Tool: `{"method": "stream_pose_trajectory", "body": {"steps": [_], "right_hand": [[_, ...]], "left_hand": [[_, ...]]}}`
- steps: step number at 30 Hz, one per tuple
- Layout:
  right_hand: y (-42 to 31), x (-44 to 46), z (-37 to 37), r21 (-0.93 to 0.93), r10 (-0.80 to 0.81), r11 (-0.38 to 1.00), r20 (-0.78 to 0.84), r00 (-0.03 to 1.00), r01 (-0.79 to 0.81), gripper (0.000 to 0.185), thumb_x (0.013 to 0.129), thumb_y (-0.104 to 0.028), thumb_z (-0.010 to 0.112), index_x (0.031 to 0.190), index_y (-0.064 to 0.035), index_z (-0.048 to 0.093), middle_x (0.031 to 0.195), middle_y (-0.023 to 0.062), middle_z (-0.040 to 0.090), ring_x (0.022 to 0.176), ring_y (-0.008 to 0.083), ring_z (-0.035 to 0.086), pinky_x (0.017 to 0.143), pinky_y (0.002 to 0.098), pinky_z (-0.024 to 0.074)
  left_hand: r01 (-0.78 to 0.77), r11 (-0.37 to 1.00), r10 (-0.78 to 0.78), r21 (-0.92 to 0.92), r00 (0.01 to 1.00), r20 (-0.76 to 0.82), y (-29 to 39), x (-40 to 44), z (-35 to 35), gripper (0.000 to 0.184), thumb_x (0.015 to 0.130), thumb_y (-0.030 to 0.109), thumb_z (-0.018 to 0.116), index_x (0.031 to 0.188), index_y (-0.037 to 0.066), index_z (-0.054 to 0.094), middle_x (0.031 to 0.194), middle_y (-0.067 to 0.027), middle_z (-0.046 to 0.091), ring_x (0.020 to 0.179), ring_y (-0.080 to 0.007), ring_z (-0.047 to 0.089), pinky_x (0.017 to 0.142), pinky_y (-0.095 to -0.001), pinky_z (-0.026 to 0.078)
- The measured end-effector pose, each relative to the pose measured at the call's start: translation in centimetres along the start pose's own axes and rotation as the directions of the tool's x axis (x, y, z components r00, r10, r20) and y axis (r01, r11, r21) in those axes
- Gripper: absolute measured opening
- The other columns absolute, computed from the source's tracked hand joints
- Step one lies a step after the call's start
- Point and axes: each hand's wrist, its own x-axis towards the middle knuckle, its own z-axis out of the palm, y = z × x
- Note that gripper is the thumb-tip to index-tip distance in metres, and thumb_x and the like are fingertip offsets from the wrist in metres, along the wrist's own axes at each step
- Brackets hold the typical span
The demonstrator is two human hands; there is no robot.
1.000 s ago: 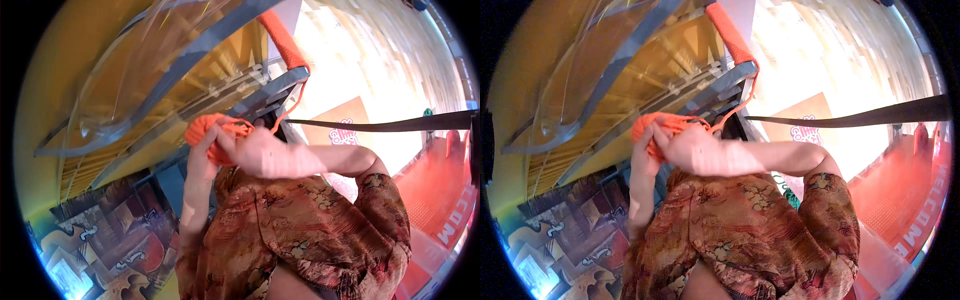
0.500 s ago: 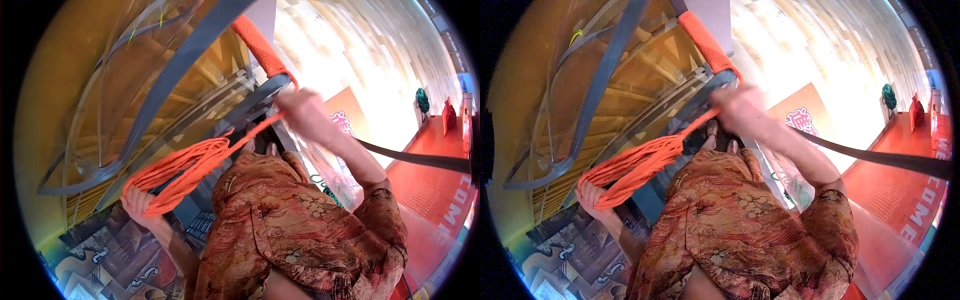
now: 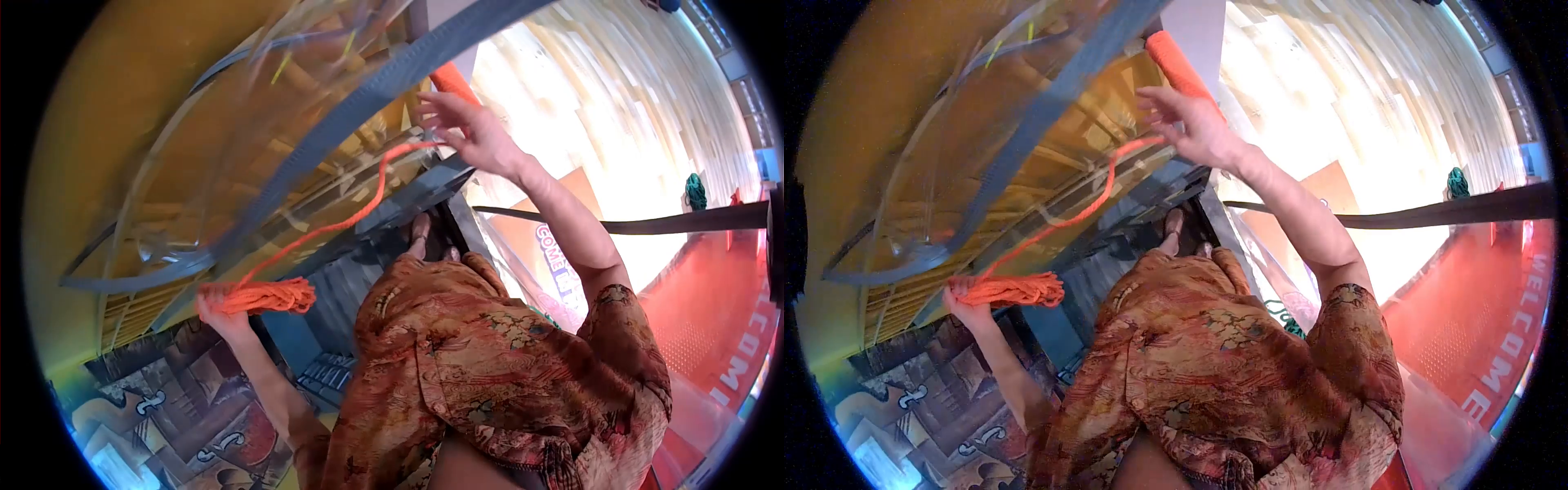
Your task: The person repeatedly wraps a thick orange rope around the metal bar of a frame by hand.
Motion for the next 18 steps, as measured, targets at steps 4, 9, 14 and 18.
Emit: {"method": "stream_pose_trajectory", "body": {"steps": [4,9,14,18], "right_hand": [[4.4,0.9,-3.6,0.081,0.174,0.985,-0.375,0.91,-0.155,0.02,0.091,-0.004,0.046,0.104,0.0028,0.06,0.082,0.0106,0.066,0.067,0.0138,0.063,0.066,0.0257,0.0525],[9.7,-0.7,-6.1,0.376,0.473,0.874,-0.51,0.719,-0.308,0.018,0.087,-0.003,0.048,0.1,0.0054,0.058,0.079,0.0101,0.063,0.069,0.0137,0.06,0.065,0.0256,0.0497],[13.3,-1.9,-5.0,0.538,0.535,0.759,-0.195,0.822,-0.366,0.017,0.087,-0.003,0.053,0.101,0.0038,0.061,0.091,0.0086,0.065,0.079,0.0143,0.062,0.073,0.0269,0.0506],[13.5,-0.7,-3.4,0.632,0.616,0.644,-0.095,0.782,-0.431,0.017,0.087,-0.003,0.055,0.102,0.0027,0.061,0.091,0.0069,0.065,0.078,0.0126,0.063,0.071,0.0256,0.0518]], "left_hand": [[0.018,1.0,-0.024,0.021,0.94,0.341,-3.0,2.9,0.5,0.024,0.09,0.017,0.054,0.071,0.014,0.04,0.062,0.005,0.036,0.057,-0.0088,0.037,0.058,-0.0243,0.035],[-0.172,0.913,0.098,0.37,0.973,0.211,-10.6,3.9,4.7,0.017,0.089,0.024,0.056,0.095,0.008,0.053,0.081,-0.0031,0.058,0.068,-0.0168,0.054,0.069,-0.0319,0.046],[0.01,0.921,-0.14,0.391,0.942,0.304,-17.7,3.2,11.9,0.016,0.088,0.023,0.056,0.089,0.006,0.054,0.076,-0.0046,0.057,0.069,-0.0166,0.055,0.068,-0.035,0.049],[0.269,0.882,-0.396,0.386,0.867,0.302,-24.6,3.0,16.9,0.016,0.088,0.02,0.056,0.079,0.007,0.052,0.071,-0.0062,0.055,0.072,-0.0181,0.057,0.074,-0.0365,0.049]]}}
